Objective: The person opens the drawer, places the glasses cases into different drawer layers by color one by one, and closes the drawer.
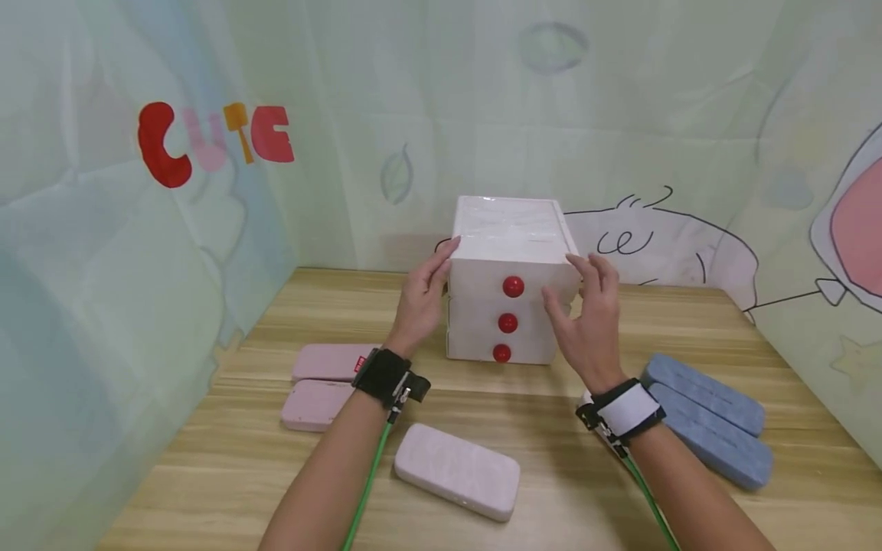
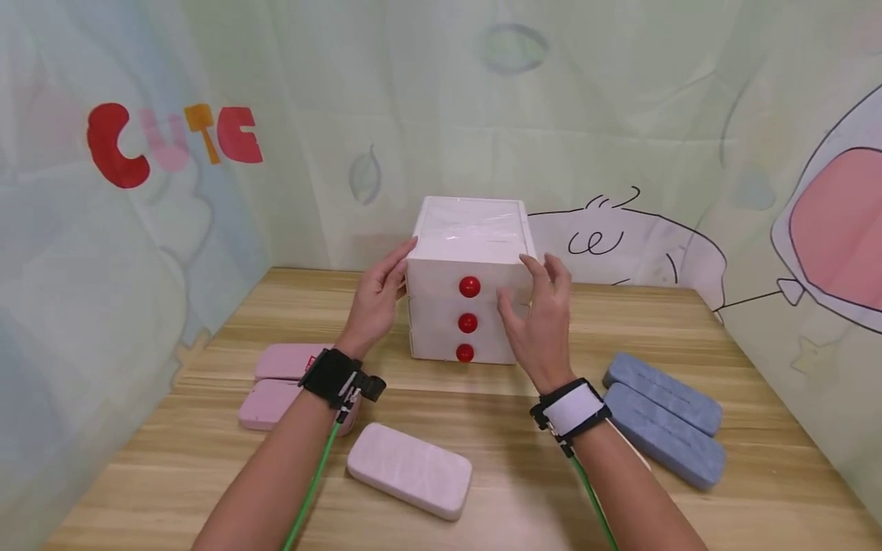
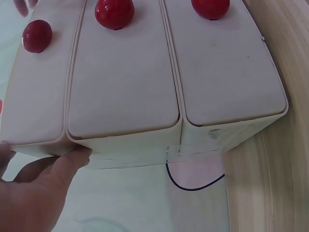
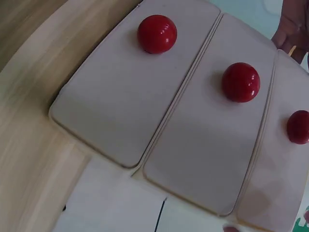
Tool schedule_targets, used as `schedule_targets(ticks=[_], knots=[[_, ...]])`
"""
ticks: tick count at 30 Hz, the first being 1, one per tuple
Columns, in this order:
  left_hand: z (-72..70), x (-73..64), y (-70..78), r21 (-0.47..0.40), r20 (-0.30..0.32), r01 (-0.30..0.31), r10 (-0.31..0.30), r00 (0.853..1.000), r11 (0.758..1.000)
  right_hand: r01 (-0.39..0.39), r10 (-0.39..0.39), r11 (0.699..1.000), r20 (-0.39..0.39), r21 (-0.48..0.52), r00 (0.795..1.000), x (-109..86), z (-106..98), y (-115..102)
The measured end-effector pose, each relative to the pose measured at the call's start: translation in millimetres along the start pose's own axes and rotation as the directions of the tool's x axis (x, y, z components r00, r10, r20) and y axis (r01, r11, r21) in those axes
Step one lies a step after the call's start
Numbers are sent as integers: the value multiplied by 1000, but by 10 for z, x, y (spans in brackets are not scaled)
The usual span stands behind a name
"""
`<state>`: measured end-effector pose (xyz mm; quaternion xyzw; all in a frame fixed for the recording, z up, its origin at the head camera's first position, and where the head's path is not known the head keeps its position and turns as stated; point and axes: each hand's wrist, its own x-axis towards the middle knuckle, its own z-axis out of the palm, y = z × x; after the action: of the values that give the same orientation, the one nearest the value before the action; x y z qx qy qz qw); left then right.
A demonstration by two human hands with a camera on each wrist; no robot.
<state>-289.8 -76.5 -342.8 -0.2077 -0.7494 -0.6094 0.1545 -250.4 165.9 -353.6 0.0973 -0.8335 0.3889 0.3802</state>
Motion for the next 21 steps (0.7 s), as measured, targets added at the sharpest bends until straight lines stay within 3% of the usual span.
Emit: schedule_targets(ticks=[4, 8, 21], knots=[[9, 0, 9, -20, -2, 32, -32, 999, 999, 3, -3, 1000, 17, 11, 1000, 12, 22, -30], [20, -16, 13, -20, 0, 45, -45, 999, 999, 1, -1, 1000, -17, 9, 1000, 14, 14, -30], [-3, -95, 65, -34, 1, 28, -28, 1000, 999, 27, -25, 998, -35, 65, 999, -5, -57, -18]])
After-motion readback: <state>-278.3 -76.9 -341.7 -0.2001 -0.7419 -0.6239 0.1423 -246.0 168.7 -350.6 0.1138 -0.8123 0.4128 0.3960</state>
